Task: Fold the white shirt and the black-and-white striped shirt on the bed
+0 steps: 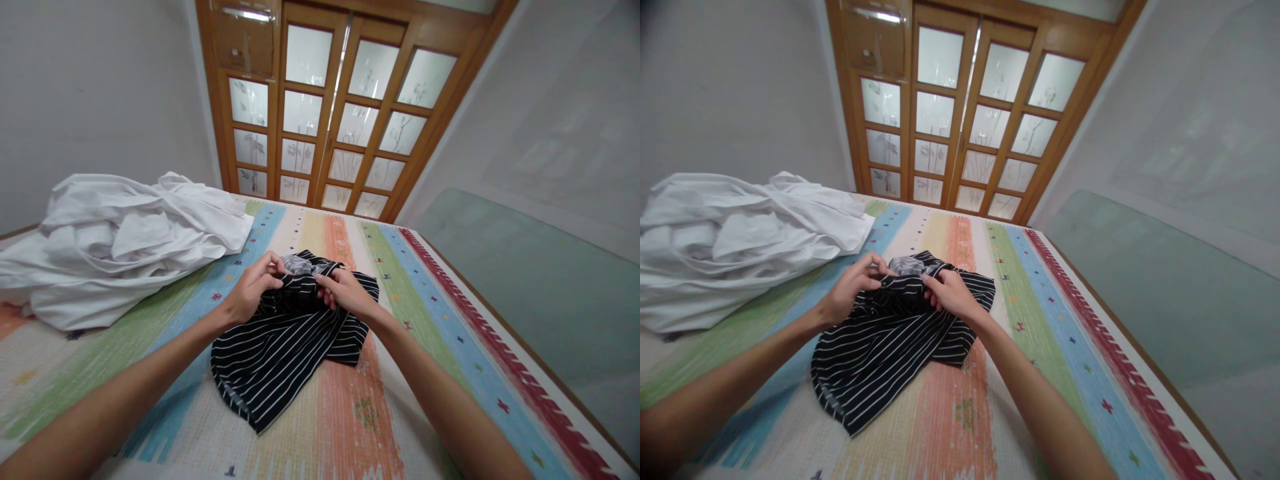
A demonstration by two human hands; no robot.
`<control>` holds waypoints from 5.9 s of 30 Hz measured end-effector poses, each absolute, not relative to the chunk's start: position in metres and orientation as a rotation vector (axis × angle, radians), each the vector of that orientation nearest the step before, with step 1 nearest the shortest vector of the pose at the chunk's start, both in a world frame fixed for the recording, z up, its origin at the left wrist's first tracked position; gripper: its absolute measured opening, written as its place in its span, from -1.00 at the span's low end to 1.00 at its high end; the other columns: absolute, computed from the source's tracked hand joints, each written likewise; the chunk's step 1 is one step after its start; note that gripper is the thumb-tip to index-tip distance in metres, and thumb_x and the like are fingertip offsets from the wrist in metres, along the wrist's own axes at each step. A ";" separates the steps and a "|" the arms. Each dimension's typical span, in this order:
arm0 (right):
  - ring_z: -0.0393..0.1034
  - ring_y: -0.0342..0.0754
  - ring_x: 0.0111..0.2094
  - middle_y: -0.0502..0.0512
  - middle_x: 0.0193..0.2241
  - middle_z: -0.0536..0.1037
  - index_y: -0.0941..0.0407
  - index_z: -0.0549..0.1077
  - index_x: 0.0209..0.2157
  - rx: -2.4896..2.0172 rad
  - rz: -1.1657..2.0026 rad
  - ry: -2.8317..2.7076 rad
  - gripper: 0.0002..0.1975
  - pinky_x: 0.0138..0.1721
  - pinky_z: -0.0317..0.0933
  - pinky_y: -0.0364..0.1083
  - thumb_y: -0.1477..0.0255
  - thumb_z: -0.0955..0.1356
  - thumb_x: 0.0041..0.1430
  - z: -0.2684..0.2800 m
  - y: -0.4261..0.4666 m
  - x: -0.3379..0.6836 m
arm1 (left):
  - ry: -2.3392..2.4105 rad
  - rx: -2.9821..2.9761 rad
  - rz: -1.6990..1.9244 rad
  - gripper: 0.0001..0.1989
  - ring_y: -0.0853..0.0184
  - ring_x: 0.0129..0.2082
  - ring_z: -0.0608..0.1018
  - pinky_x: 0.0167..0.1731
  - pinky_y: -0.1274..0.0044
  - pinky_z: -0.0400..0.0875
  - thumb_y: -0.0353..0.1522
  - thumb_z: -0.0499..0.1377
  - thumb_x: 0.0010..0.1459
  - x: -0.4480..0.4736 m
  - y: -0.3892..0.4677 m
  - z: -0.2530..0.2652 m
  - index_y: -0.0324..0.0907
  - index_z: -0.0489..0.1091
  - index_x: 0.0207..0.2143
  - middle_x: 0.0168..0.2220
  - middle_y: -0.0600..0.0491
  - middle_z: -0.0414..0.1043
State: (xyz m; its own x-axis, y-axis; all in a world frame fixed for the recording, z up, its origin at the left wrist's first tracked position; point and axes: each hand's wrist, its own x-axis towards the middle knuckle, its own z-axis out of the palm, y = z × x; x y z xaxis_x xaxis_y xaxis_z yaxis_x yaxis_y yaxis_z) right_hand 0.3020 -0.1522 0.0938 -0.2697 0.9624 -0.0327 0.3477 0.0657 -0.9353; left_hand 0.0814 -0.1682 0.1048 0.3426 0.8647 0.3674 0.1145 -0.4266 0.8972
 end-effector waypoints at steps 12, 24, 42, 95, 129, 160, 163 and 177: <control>0.23 -0.23 -0.65 -0.06 -0.66 0.40 0.16 0.41 -0.52 -1.149 1.173 -1.757 -0.71 -0.63 0.13 -0.23 0.23 0.36 0.10 0.100 -0.166 0.304 | 0.981 2.167 0.973 -0.84 0.35 -0.51 0.50 -0.50 0.55 0.32 -0.27 0.21 0.13 0.114 -0.159 0.093 -0.17 0.51 -0.39 -0.48 0.07 0.52; 0.24 -0.22 -0.63 -0.02 -0.58 0.44 0.16 0.40 -0.46 -1.118 1.258 -1.656 -0.66 -0.65 0.10 -0.22 0.15 0.42 -0.02 0.094 -0.170 0.306 | 0.907 2.073 1.029 -0.82 0.35 -0.46 0.46 -0.45 0.52 0.32 -0.33 0.12 0.17 0.116 -0.166 0.088 -0.20 0.49 -0.35 -0.42 0.04 0.52; 0.24 -0.18 -0.73 -0.07 -0.70 0.36 0.09 0.26 -0.56 -1.377 0.796 -1.353 -0.83 -0.72 0.10 -0.21 0.32 0.31 -0.01 0.077 -0.135 0.338 | 1.080 2.149 1.242 -0.85 0.31 -0.37 0.51 -0.28 0.46 0.41 -0.33 0.11 0.20 0.097 -0.174 0.091 -0.19 0.45 -0.31 -0.36 0.04 0.52; 0.44 -0.10 -0.45 0.01 -0.50 0.52 0.13 0.43 -0.39 -0.902 1.255 -1.452 -0.62 -0.32 0.38 -0.07 0.09 0.46 -0.02 0.082 -0.164 0.292 | 1.067 1.784 1.295 -0.81 0.32 -0.39 0.50 -0.31 0.50 0.36 -0.30 0.06 0.20 0.127 -0.164 0.074 -0.20 0.41 -0.30 -0.38 0.06 0.50; 0.18 -0.26 -0.70 -0.12 -0.65 0.38 0.13 0.36 -0.42 -1.005 1.229 -1.407 -0.63 -0.72 -0.02 -0.26 0.11 0.43 0.00 0.071 -0.173 0.300 | 0.779 1.982 1.005 -0.75 0.27 -0.26 0.49 -0.17 0.43 0.35 -0.26 0.05 0.28 0.128 -0.168 0.070 -0.21 0.45 -0.25 -0.29 0.00 0.51; 0.37 -0.05 -0.36 0.02 -0.39 0.48 0.06 0.44 -0.34 -0.904 0.471 -2.201 -0.87 -0.30 0.26 -0.08 0.40 0.44 0.02 0.122 -0.159 0.291 | 1.072 1.620 1.930 -0.82 0.38 -0.42 0.41 -0.35 0.57 0.35 -0.29 0.07 0.27 0.117 -0.116 0.160 -0.12 0.33 -0.40 -0.46 0.11 0.35; 0.33 -0.07 -0.39 0.05 -0.39 0.47 0.06 0.45 -0.40 -0.933 0.278 -2.416 -0.80 -0.35 0.18 -0.10 0.64 0.29 0.06 0.109 -0.160 0.302 | 1.027 1.470 2.084 -0.80 0.39 -0.46 0.40 -0.43 0.58 0.35 -0.27 0.09 0.27 0.102 -0.090 0.175 -0.11 0.30 -0.42 -0.49 0.11 0.31; 0.24 -0.15 -0.53 -0.01 -0.55 0.43 0.15 0.38 -0.48 -1.122 0.518 -2.226 -0.65 -0.51 0.02 -0.18 0.14 0.37 0.13 0.107 -0.164 0.280 | 0.874 1.713 1.894 -0.81 0.43 -0.47 0.41 -0.42 0.60 0.33 -0.30 0.14 0.19 0.115 -0.091 0.201 -0.22 0.41 -0.42 -0.48 0.11 0.39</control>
